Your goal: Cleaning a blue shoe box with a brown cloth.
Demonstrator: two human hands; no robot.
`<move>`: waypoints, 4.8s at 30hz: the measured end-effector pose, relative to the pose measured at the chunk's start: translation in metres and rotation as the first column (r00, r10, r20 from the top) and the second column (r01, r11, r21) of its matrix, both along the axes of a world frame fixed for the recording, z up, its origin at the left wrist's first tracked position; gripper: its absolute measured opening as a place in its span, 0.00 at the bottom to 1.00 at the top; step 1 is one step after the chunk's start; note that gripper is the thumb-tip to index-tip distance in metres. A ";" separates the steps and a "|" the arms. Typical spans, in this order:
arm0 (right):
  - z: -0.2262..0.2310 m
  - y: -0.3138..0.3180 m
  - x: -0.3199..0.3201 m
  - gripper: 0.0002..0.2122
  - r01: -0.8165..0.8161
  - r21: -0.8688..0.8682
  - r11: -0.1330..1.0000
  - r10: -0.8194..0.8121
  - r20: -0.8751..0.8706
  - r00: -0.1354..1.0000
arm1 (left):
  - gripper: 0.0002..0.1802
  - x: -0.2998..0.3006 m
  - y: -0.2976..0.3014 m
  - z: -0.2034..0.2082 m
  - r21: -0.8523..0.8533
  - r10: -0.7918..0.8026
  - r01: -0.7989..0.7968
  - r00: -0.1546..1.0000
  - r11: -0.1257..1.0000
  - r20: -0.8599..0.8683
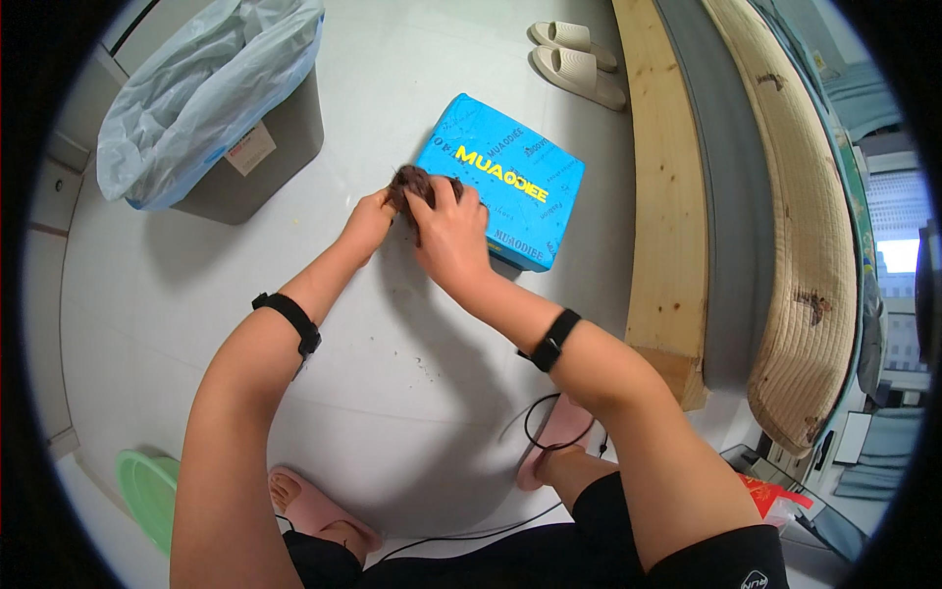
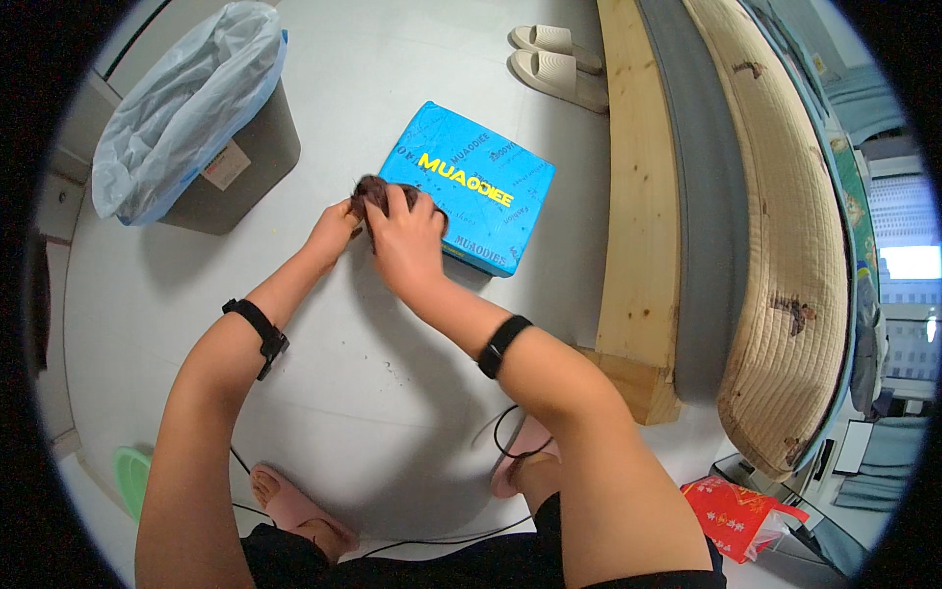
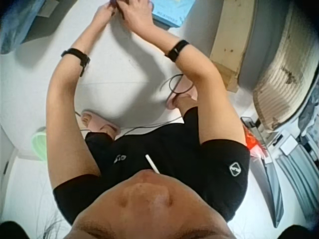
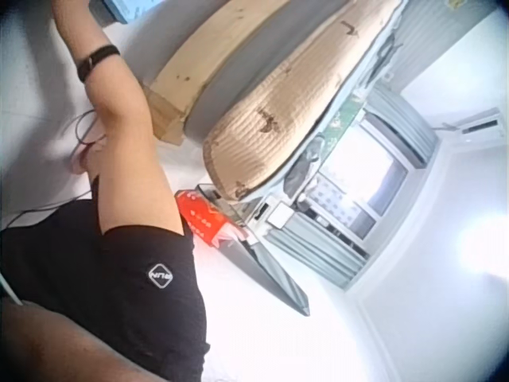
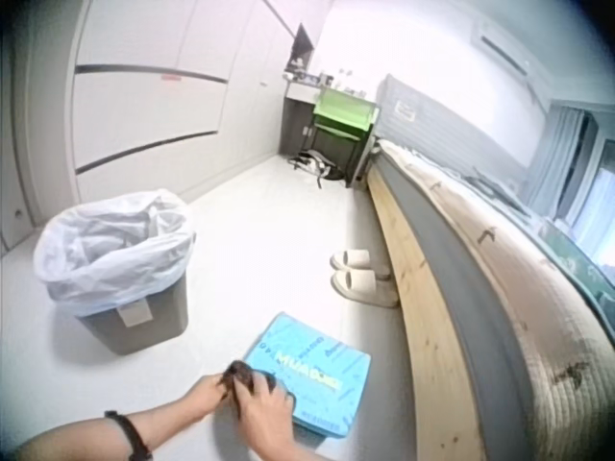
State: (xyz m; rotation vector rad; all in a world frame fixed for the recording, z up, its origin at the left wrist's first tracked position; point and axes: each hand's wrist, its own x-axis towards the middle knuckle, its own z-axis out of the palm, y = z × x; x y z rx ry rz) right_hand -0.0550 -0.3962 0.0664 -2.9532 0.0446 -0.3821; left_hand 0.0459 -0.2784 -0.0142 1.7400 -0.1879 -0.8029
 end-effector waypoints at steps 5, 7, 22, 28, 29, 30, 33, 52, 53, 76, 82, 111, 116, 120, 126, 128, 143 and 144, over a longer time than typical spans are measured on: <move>-0.023 -0.054 -0.055 0.19 -0.168 -0.322 0.932 0.216 0.121 0.969 | 0.29 -0.012 -0.005 0.038 -0.071 0.071 -0.067 0.996 0.995 0.055; -0.027 -0.076 -0.075 0.17 -0.205 -0.439 0.875 0.275 0.103 0.956 | 0.34 -0.012 -0.009 0.052 -0.158 0.043 -0.044 0.999 0.986 -0.012; -0.041 -0.032 -0.020 0.13 -0.318 -0.597 0.736 0.410 0.020 0.912 | 0.33 0.008 -0.028 0.026 -0.040 0.001 0.003 0.995 0.999 0.099; -0.036 -0.073 -0.062 0.10 -0.264 -0.738 0.621 0.153 -0.216 0.964 | 0.35 -0.002 -0.048 0.026 -0.052 0.016 -0.010 0.992 0.999 0.122; -0.037 -0.078 -0.069 0.09 -0.248 -0.747 0.617 0.046 -0.280 0.959 | 0.35 -0.006 -0.052 0.026 0.009 0.022 -0.023 0.988 1.000 0.154; -0.035 -0.083 -0.072 0.09 -0.227 -0.761 0.607 -0.060 -0.329 0.942 | 0.36 -0.008 -0.057 0.027 0.067 0.026 -0.040 0.980 0.997 0.196; -0.043 -0.111 -0.077 0.10 -0.033 -0.699 0.714 -0.490 -0.533 0.690 | 0.37 -0.013 -0.067 0.030 0.090 0.061 -0.077 0.984 0.993 0.168; -0.001 -0.048 0.038 0.14 0.326 0.089 0.941 -0.333 0.077 0.940 | 0.32 -0.022 -0.057 -0.004 -0.133 0.053 -0.007 0.938 0.991 0.343; -0.004 -0.050 0.043 0.14 0.294 0.036 0.955 -0.296 0.036 0.955 | 0.32 -0.021 -0.055 -0.007 -0.131 0.051 -0.005 0.937 0.991 0.345; -0.015 -0.133 0.120 0.11 0.181 -0.193 0.964 -0.172 0.063 0.983 | 0.33 -0.020 -0.061 -0.007 -0.154 0.125 -0.116 0.991 0.981 0.053; -0.007 -0.202 0.062 0.12 0.587 -0.289 0.756 -0.639 -0.129 0.759 | 0.34 -0.019 -0.061 -0.007 -0.126 0.071 -0.063 0.996 0.990 0.052; 0.082 -0.036 0.063 0.21 0.105 0.349 0.931 -0.222 0.313 0.924 | 0.36 -0.093 -0.224 -0.027 -0.269 -0.382 0.430 0.899 0.862 0.215; 0.059 -0.094 0.067 0.21 0.286 0.308 0.908 -0.347 0.166 0.923 | 0.29 -0.098 -0.198 -0.004 -0.413 -0.380 0.407 0.913 0.815 0.150; 0.003 -0.129 0.058 0.19 0.390 0.299 0.871 -0.393 -0.053 0.918 | 0.19 -0.050 -0.118 -0.054 -0.134 -0.319 0.424 0.823 0.896 0.469; -0.070 -0.165 0.031 0.22 0.619 0.016 0.785 -0.604 -0.198 0.772 | 0.17 0.004 0.011 0.018 0.151 -0.246 0.207 0.915 0.967 0.320; -0.087 -0.169 0.029 0.22 0.666 -0.006 0.746 -0.647 -0.243 0.723 | 0.17 0.015 0.043 0.039 0.224 -0.151 0.095 0.958 0.970 0.245; -0.081 -0.056 0.051 0.18 -0.009 0.529 0.849 0.051 -0.065 0.997 | 0.28 -0.015 0.207 -0.039 0.659 -0.391 -0.287 0.619 0.695 0.681; -0.075 -0.096 0.063 0.18 0.139 0.518 0.844 -0.083 -0.130 0.988 | 0.30 -0.020 0.209 -0.042 0.645 -0.379 -0.311 0.604 0.698 0.701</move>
